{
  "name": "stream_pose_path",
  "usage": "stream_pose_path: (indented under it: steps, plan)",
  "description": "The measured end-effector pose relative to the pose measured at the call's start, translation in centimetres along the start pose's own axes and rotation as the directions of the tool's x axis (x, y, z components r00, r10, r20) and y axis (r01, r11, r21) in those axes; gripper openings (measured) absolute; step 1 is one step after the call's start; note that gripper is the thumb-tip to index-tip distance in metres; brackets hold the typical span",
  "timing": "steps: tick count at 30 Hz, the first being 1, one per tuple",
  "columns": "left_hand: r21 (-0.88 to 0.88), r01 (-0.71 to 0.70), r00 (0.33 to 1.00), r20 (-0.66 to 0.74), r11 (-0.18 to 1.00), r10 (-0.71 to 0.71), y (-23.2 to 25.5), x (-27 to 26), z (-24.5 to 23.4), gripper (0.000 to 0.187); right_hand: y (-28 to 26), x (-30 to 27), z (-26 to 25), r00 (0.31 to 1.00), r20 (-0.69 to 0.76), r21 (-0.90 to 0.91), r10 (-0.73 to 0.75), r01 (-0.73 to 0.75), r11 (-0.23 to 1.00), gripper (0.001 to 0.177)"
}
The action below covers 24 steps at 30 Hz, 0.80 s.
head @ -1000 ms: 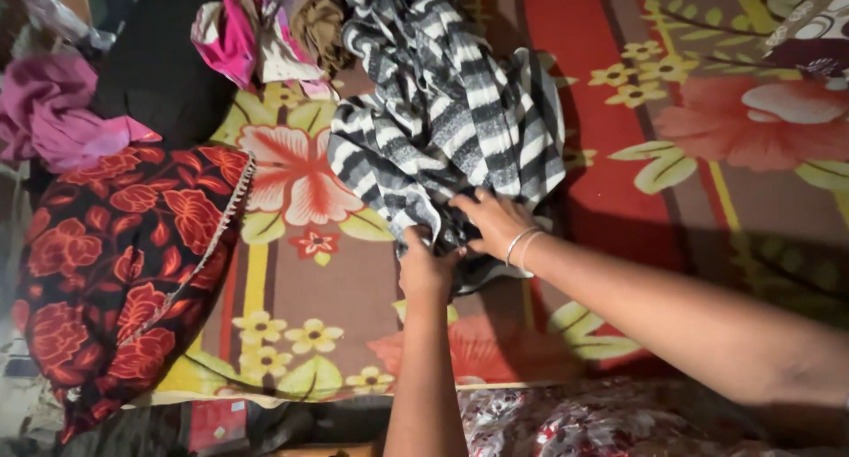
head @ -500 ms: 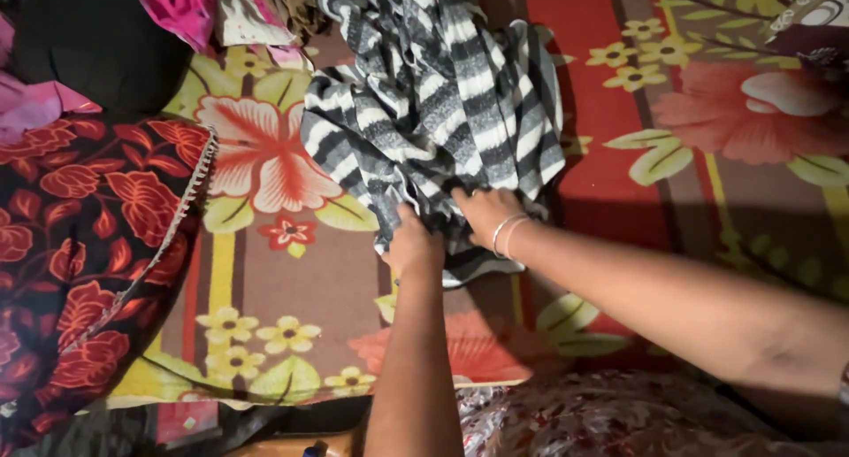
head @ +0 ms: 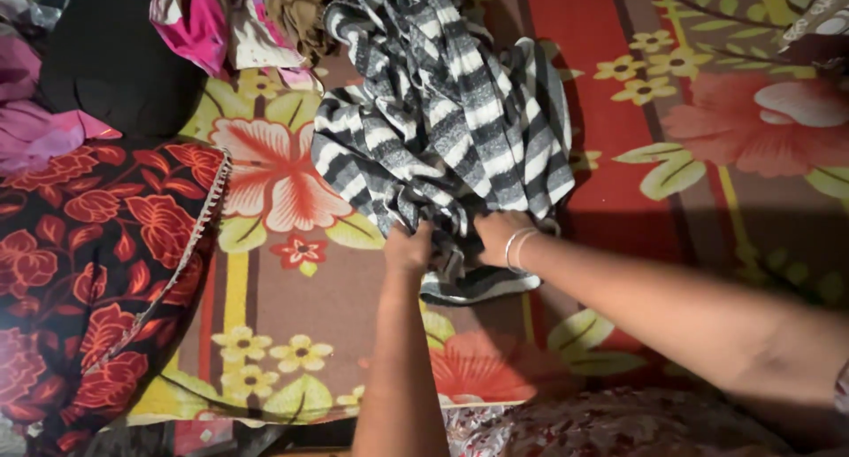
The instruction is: Sorting and inspecting striped clothing items on a bed.
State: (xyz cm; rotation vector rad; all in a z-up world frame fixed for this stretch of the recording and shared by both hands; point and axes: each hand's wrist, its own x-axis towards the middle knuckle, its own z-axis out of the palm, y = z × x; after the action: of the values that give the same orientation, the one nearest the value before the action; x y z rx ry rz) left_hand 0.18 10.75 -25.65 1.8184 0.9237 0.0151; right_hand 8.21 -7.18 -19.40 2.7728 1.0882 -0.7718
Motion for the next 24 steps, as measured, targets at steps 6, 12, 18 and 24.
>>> stream_pose_path:
  steps: [6,12,18,24]
  plan:
    - [0.093,0.073,0.997,-0.013,0.993,-0.072,2.0,-1.8,-0.7,0.058,1.9,2.5,5.1,0.992,-0.109,0.025,-0.057,0.060,0.998,0.019]
    - [-0.141,0.109,0.994,0.012,0.984,-0.108,0.5,-0.1,0.1,0.046,3.3,4.1,3.6,0.996,-0.026,0.176,-0.085,0.088,0.980,0.036]
    - [-0.207,0.479,0.842,0.385,0.853,-0.379,6.6,-0.6,-4.0,0.035,4.1,5.1,-3.1,0.876,0.359,0.302,-0.321,0.217,0.929,0.034]
    - [-0.787,0.277,0.953,0.297,0.552,-0.054,7.1,4.1,-9.1,0.051,3.7,8.8,-13.1,0.980,0.068,0.943,-0.188,-0.001,0.333,0.028]
